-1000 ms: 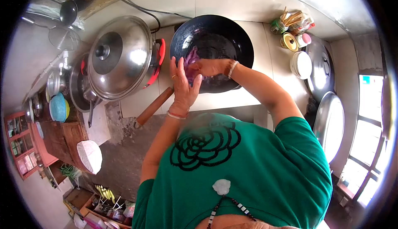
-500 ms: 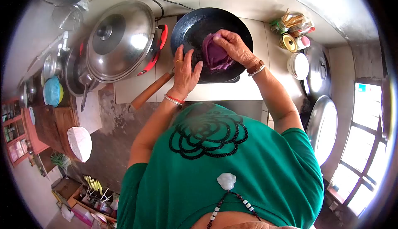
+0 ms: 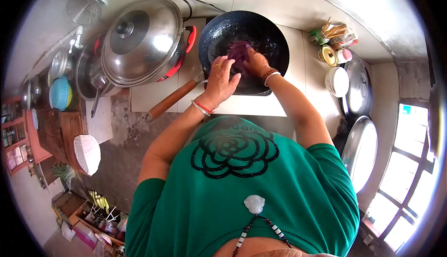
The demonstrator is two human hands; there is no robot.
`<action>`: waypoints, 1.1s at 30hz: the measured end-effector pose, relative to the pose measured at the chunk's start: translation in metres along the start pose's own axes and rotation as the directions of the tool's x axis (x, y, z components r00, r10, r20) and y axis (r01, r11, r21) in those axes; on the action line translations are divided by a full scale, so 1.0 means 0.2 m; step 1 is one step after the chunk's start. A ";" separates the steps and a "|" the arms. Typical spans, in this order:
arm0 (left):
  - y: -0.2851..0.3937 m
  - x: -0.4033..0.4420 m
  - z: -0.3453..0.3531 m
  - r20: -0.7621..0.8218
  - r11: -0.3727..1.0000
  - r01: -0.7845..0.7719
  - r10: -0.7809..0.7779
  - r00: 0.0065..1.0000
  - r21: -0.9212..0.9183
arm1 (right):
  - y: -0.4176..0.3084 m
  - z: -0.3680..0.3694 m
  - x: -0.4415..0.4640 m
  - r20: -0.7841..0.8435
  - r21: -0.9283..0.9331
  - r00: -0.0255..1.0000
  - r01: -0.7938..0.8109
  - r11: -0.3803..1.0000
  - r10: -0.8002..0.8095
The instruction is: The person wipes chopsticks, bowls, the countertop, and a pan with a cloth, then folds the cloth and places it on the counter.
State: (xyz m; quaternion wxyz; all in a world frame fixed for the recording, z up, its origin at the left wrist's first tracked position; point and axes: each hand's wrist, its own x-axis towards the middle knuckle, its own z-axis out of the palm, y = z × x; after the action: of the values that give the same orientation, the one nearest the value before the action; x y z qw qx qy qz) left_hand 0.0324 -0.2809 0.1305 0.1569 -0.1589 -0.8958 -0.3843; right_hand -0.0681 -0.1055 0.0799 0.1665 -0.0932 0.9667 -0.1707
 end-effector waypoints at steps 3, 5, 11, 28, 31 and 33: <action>-0.01 0.05 0.03 0.253 0.841 0.380 -0.299 0.920 -0.386 | 0.05 0.00 0.06 -0.028 -0.017 1.000 0.013 1.000 -0.014; 0.03 0.11 0.04 0.634 0.204 0.827 -0.555 0.539 -0.524 | 0.10 0.01 0.12 -0.170 0.044 0.981 -0.090 0.995 0.096; -0.23 0.25 0.25 0.821 -0.578 0.586 -0.440 0.363 -0.569 | -0.28 -0.14 -0.11 -0.068 0.737 0.988 0.142 0.661 -0.136; -0.09 0.31 0.28 0.534 -0.165 0.619 -0.699 0.476 -0.768 | -0.13 -0.03 0.03 -0.416 0.421 0.896 0.041 0.906 0.152; -0.18 0.31 0.29 0.247 0.230 0.576 -0.737 0.629 -0.784 | 0.00 0.04 0.14 -0.363 0.145 0.931 0.025 0.989 0.030; -0.25 0.28 0.27 0.189 0.292 0.584 -0.758 0.624 -0.757 | 0.11 0.07 0.18 -0.200 -0.034 0.980 0.003 0.999 -0.010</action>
State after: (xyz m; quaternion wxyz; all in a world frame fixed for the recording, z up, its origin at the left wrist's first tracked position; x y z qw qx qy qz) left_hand -0.0468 -0.2647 0.0863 -0.0111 0.2243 -0.6031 -0.7654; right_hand -0.0986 -0.0982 0.0492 0.0666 -0.0816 0.9809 -0.1634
